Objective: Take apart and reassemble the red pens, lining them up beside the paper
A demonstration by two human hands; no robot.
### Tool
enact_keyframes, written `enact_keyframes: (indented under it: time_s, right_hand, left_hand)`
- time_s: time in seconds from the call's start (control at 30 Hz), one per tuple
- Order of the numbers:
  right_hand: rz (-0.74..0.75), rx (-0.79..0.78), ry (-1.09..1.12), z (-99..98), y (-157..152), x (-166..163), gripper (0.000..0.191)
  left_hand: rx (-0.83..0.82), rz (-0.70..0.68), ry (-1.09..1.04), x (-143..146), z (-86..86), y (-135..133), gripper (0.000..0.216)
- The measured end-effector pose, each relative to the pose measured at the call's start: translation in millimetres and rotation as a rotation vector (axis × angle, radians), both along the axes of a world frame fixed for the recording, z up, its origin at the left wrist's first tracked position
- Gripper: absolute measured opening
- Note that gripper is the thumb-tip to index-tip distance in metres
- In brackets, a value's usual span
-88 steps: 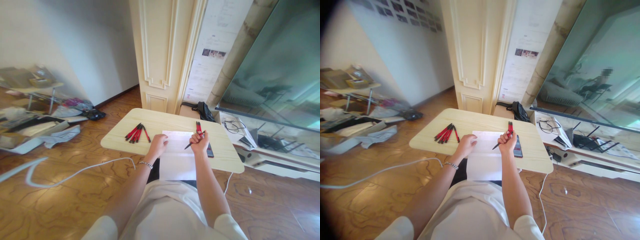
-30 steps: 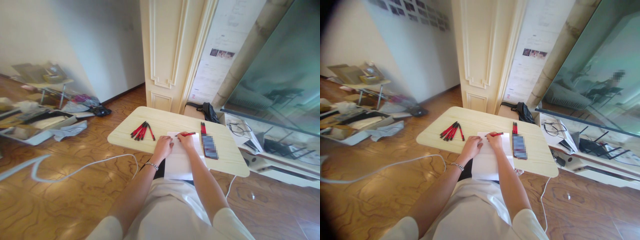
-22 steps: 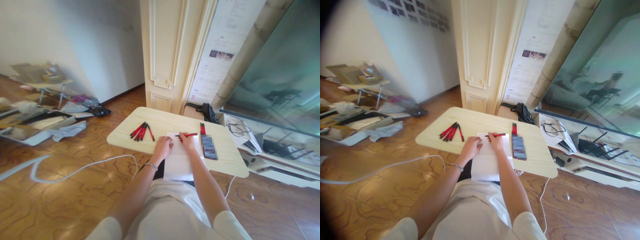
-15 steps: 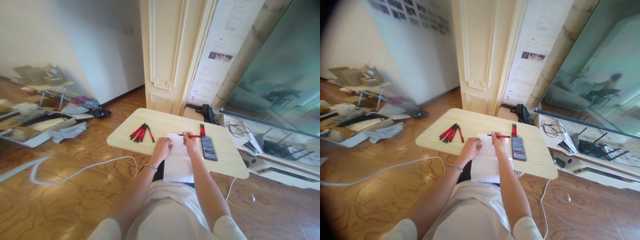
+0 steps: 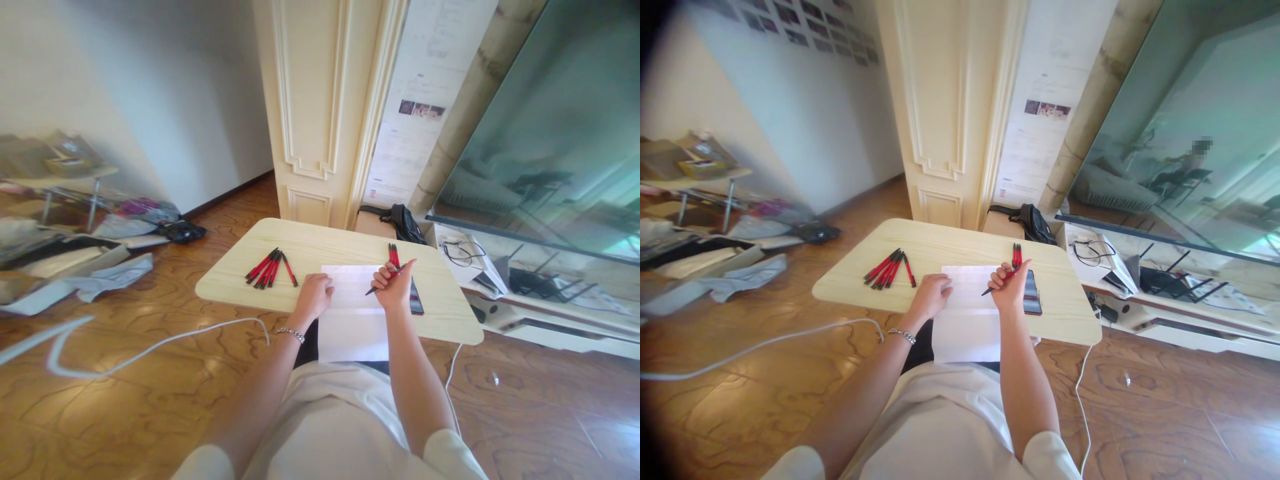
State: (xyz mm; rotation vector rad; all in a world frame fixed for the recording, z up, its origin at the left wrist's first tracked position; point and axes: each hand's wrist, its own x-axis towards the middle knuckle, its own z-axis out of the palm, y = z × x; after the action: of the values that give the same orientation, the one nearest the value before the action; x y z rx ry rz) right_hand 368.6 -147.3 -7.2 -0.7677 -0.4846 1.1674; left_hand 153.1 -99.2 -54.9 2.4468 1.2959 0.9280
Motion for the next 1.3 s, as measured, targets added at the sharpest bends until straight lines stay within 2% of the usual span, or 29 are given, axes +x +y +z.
enact_keyframes:
  time_s: [0.23, 0.4, 0.5, 0.6, 0.73, 0.8, 0.9, 1.0, 1.07, 1.17, 1.3]
  right_hand:
    - [0.025, -0.053, 0.051, -5.1, -1, 6, 0.054]
    - [-0.069, -0.028, 0.017, -4.0, 6, -2, 0.054]
    - [-0.168, 0.005, -0.027, -1.7, 11, -9, 0.052]
    - [-0.218, -0.030, -0.137, 3.1, 14, -19, 0.058]
    - [-0.239, -0.063, -0.231, 11.3, 8, -36, 0.065]
    - [-0.225, -0.031, -0.209, 14.0, 0, -45, 0.060]
    - [-0.168, 0.041, -0.193, 13.9, -14, -55, 0.046]
    - [-0.102, 0.080, -0.217, 10.1, -29, -59, 0.032]
    - [-0.065, 0.092, -0.237, 7.5, -37, -59, 0.027]
    - [-0.013, 0.093, -0.278, 5.8, -50, -55, 0.022]
    - [0.063, 0.059, -0.301, 4.3, -65, -41, 0.026]
  left_hand:
    - [0.020, -0.007, 0.003, 0, -1.2, -1, 0.018]
    - [0.010, -0.010, -0.008, 0, 7.5, -3, 0.019]
    - [-0.013, -0.027, -0.122, 0, 19.3, -13, 0.023]
    - [-0.200, -0.069, -0.322, 4, 29.5, -30, 0.026]
    - [-0.563, -0.241, -0.595, 24, 32.7, -55, 0.032]
    - [-0.731, -0.285, -0.764, 37, 31.7, -62, 0.036]
    - [-0.894, -0.242, -1.062, 51, 31.4, -64, 0.037]
    - [-0.975, -0.205, -1.321, 57, 33.1, -61, 0.036]
    - [-1.009, -0.217, -1.409, 56, 34.1, -59, 0.035]
    - [-1.040, -0.250, -1.457, 54, 33.9, -56, 0.033]
    - [-1.016, -0.257, -1.474, 50, 33.7, -50, 0.030]
